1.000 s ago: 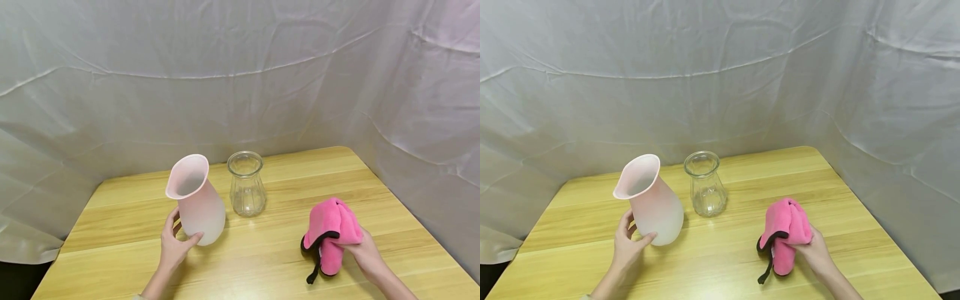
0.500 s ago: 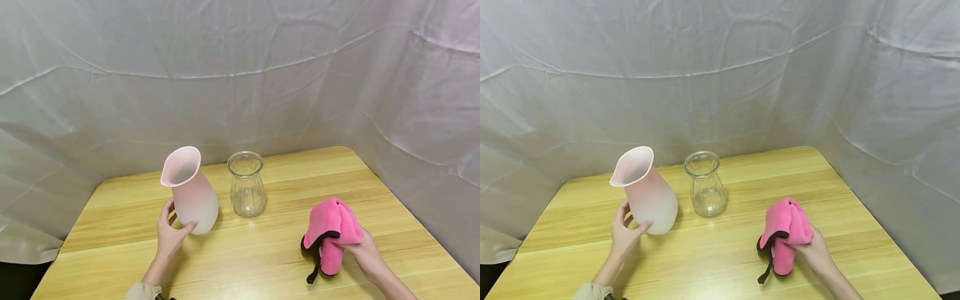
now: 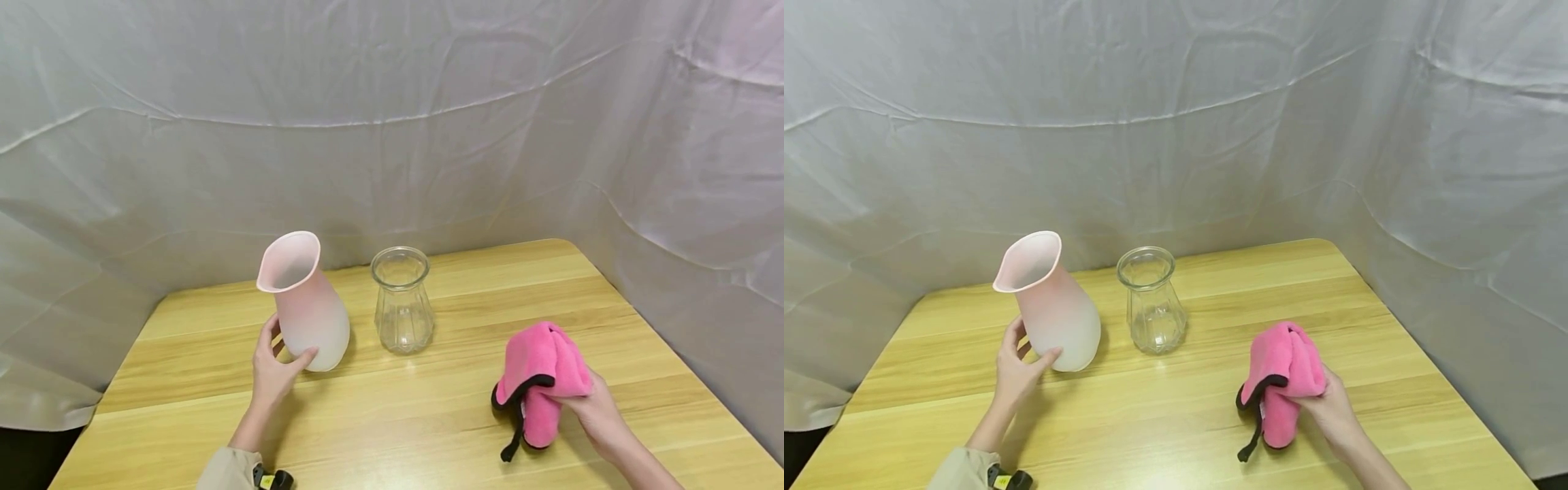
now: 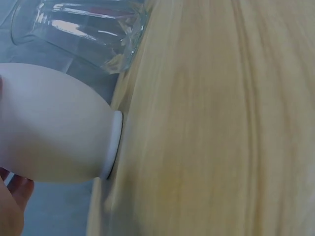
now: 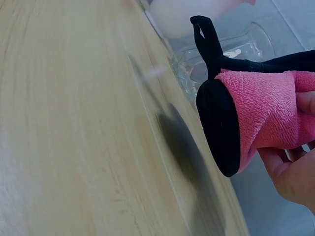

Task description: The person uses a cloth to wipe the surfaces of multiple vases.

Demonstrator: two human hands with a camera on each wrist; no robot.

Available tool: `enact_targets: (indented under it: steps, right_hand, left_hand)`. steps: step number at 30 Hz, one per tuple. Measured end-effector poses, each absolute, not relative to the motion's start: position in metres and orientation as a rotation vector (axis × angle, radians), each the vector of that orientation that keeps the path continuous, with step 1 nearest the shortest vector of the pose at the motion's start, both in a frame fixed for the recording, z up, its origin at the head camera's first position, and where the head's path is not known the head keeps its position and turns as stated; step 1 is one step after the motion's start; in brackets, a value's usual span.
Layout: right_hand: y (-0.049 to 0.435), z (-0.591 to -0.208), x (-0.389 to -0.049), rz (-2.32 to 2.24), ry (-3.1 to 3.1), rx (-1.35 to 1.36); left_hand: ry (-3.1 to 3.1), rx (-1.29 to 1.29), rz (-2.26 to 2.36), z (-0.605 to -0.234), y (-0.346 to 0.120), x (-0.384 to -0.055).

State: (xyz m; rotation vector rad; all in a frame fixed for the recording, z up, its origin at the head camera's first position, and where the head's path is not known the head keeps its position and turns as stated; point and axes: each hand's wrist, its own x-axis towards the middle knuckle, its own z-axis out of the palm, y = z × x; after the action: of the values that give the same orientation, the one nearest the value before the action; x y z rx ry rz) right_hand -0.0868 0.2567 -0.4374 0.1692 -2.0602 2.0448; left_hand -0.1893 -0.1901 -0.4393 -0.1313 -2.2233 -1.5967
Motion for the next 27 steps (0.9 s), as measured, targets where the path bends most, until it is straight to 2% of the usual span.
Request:
enact_targets:
  steps: [5, 17, 27]
  right_hand:
    - [0.262, -0.436, -0.088, 1.96, -2.133, 0.14]
    - [0.283, -0.412, -0.104, 1.231, -2.628, 0.001]
    - [0.261, -0.407, -0.138, 0.834, -2.846, 0.114]
  left_hand:
    - [-2.355, -0.205, -1.467, -0.438, -0.191, -0.185]
    - [-2.643, -0.226, -1.243, -0.449, -0.219, -0.154]
    - [-2.675, -0.222, -1.187, -0.441, -0.228, -0.146]
